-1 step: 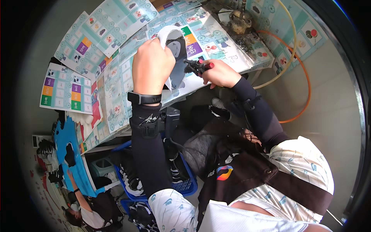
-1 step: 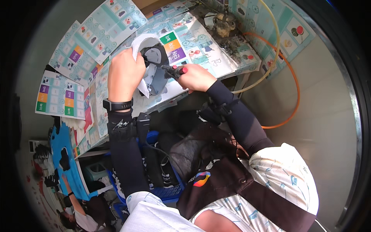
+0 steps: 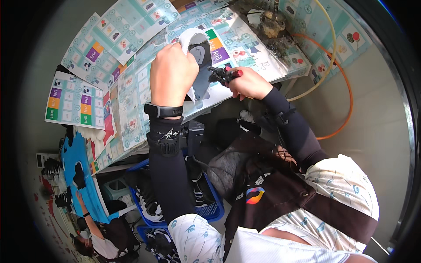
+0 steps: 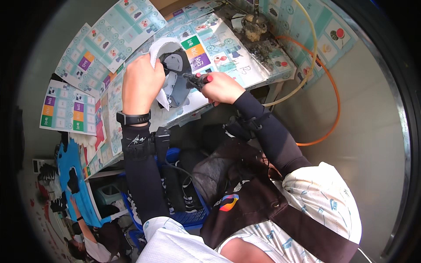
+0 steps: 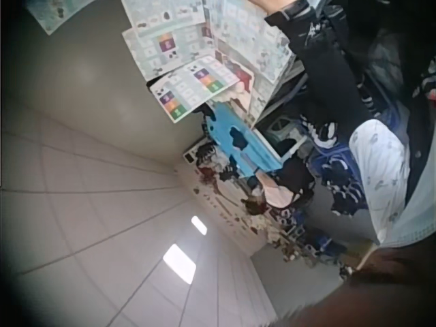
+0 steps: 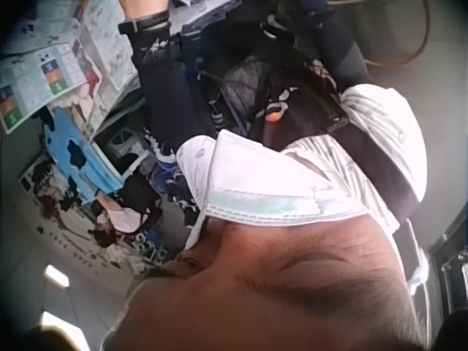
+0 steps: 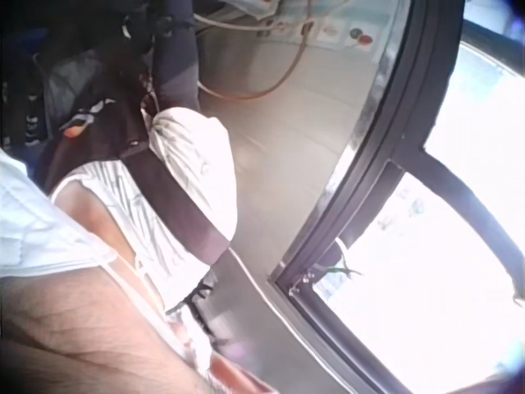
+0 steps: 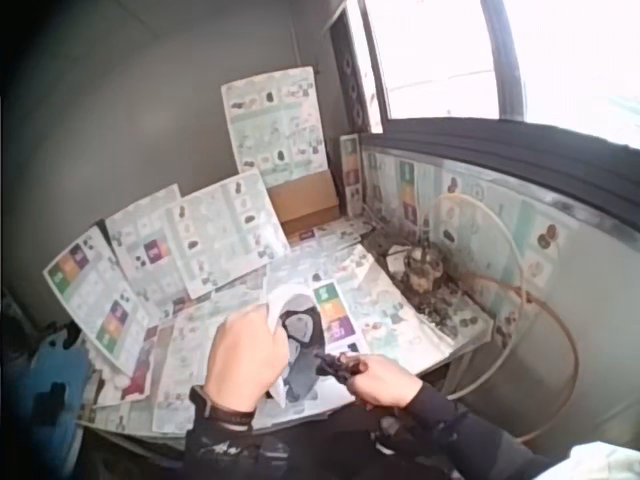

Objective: Trim excess material from the inside of a shoe upper using a pneumatic or handheld trimming tool.

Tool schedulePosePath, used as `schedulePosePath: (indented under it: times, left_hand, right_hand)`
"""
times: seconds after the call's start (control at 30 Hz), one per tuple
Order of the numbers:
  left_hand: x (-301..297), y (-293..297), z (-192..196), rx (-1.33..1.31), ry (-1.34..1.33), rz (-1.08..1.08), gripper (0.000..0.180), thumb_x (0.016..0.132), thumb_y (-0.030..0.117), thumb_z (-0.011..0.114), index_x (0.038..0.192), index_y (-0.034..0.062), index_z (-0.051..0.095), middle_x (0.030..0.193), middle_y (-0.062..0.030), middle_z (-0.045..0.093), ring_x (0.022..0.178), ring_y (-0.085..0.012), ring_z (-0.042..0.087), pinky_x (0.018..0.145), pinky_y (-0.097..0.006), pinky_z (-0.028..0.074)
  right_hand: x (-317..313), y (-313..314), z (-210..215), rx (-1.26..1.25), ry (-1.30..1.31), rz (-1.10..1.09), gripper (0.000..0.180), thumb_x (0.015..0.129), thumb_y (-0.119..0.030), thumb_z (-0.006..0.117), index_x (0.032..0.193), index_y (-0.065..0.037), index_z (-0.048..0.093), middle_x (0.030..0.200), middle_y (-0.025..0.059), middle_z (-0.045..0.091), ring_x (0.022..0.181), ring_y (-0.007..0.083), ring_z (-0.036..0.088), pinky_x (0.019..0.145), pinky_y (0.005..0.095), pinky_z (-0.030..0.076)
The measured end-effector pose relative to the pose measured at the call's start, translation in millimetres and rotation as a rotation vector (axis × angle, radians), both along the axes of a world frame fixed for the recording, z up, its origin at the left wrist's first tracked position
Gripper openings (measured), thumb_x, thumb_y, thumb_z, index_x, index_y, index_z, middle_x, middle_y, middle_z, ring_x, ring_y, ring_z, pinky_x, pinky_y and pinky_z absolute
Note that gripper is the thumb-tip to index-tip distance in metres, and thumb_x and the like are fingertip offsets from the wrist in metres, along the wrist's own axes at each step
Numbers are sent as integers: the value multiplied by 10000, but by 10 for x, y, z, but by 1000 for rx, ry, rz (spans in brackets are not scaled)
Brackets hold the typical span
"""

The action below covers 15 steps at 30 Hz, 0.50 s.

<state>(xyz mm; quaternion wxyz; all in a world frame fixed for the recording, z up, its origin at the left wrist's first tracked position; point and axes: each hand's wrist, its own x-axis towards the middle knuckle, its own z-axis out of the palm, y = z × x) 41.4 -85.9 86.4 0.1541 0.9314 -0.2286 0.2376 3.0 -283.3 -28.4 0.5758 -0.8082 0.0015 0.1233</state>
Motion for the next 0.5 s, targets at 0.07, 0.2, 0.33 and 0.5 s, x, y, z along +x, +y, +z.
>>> schedulePosePath:
  times: [0.07,0.2,0.33,0.5]
  left_hand:
    - [-1,-18,-30,-14,28,-13,272,936,194,604,960,-58,702,953,-288,695,920,-481,668,819,-534,528]
    - [-23,59,-62,-4,4,-16,269,938,200,613,953,-51,707,908,-280,687,889,-477,669,797,-530,528]
    - [-33,1,-62,32,-1,4,267,925,214,641,966,-32,735,934,-261,712,884,-446,702,820,-498,569]
    - [-10,40,-145,-9,-35,-15,347,967,287,643,905,-50,695,915,-265,682,890,-479,660,789,-524,516]
  right_hand:
    - [-4,-6,0,-18,27,-8,221,804,-186,595,775,21,667,650,132,680,586,248,699,613,354,552]
    - [-32,66,-13,-129,-22,53,238,770,-190,583,744,36,653,678,198,670,678,356,702,668,440,541]
    - [15,12,-106,-271,-293,-52,264,775,-185,541,800,40,677,862,306,674,900,509,646,824,534,532]
    - [-24,24,-45,-243,-176,5,272,768,-195,564,829,35,696,860,297,685,897,484,671,823,510,542]
